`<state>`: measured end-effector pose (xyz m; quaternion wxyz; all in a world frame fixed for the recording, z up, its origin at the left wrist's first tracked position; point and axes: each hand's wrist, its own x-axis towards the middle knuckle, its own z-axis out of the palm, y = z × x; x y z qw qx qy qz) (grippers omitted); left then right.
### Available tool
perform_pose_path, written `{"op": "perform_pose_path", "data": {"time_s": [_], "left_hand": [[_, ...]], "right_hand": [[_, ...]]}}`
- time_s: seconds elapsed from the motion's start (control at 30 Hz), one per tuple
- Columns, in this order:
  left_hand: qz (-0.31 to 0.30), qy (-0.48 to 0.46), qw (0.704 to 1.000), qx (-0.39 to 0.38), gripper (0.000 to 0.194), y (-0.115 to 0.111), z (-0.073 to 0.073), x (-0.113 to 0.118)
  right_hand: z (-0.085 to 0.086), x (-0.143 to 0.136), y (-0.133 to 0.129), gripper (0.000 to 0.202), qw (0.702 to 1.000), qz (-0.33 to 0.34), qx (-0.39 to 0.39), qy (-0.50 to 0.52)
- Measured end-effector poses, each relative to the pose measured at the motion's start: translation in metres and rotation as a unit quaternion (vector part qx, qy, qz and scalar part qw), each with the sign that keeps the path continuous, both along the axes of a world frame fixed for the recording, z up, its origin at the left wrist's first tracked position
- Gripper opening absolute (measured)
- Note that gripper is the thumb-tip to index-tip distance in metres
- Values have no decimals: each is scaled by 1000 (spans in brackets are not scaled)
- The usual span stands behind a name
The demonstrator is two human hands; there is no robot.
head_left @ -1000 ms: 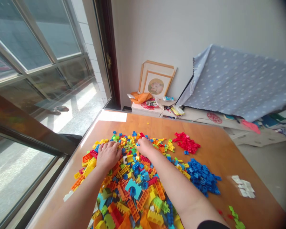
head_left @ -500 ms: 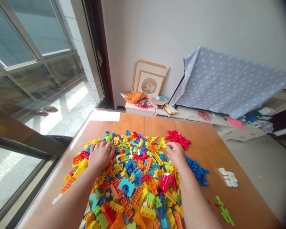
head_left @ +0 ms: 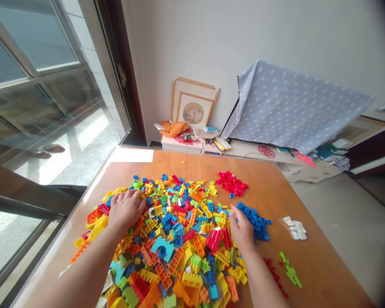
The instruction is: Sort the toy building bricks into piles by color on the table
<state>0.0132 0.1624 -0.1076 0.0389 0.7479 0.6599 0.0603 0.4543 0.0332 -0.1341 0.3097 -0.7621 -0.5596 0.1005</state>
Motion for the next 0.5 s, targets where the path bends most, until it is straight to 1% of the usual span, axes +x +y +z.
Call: {"op": "perform_pose_path", "data": {"time_s": [0.03, 0.1, 0.17, 0.23, 0.37, 0.5], "left_hand": [[0, 2, 1000, 0, 48, 0, 0, 0], [-2, 7, 1000, -1, 49, 1, -1, -2], [-3, 9, 1000, -5, 49, 1, -1, -3], [-5, 9, 1000, -12, 49, 1, -1, -3], [-8, 11, 1000, -16, 50, 1, 0, -3], [-6, 12, 1000, -19, 51, 2, 2, -3]], "right_hand": [[-4, -9, 3, 54, 1000, 23, -11, 4], [-11, -21, 10, 59, 998, 42, -39, 1], [-17, -28, 14, 62, 997, 42, -60, -1], [-21, -35, 16, 60, 997, 32, -63, 5], [-21, -55, 18, 54, 998, 9, -41, 41], [-16, -78, 21, 53, 995, 9, -33, 95]]}}
